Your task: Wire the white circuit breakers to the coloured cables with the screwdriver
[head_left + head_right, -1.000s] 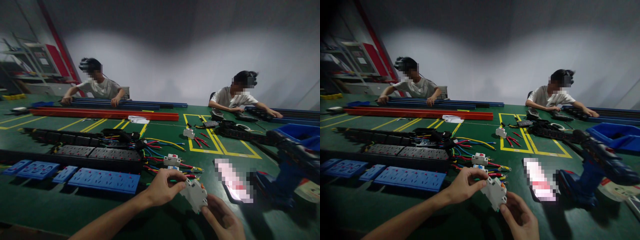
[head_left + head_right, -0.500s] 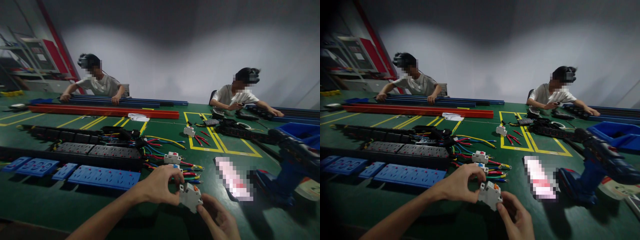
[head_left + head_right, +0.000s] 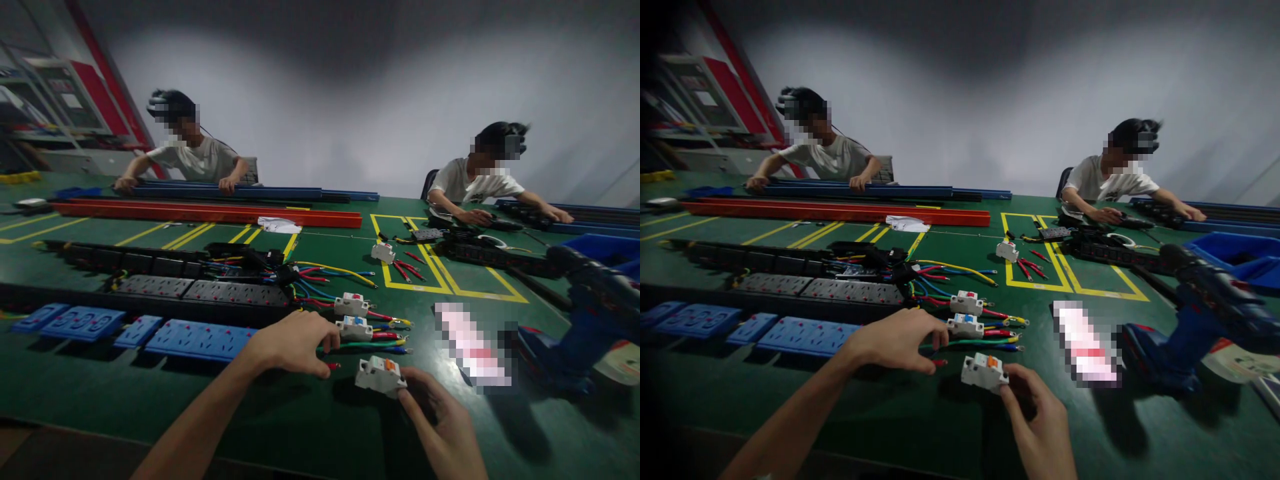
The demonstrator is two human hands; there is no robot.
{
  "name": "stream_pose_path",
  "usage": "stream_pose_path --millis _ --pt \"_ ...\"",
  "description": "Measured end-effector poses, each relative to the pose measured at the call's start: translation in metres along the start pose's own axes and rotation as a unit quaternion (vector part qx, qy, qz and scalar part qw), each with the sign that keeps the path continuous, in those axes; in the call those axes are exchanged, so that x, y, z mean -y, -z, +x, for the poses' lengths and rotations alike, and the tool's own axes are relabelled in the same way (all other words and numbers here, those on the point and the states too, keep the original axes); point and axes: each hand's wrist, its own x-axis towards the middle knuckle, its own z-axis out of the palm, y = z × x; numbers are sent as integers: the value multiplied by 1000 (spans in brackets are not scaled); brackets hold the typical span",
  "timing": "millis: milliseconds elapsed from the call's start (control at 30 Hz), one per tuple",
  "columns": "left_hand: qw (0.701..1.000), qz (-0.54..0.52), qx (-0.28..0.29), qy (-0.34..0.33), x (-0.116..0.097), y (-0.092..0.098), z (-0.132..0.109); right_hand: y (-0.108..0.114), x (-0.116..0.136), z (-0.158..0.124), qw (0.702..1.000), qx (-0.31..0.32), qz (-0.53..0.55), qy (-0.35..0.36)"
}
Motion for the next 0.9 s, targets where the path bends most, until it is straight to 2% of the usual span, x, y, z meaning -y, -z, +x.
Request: stream_pose_path --millis 200,433,900 --pt "999 21 49 -9 8 -10 2 -10 4 4 1000 9 -10 25" --pt "999 6 33 -38 15 -15 7 -19 15 13 998 11 -27 62" --pt "997 -22 46 -56 20 -17 11 -25 21 17 993 19 -51 101"
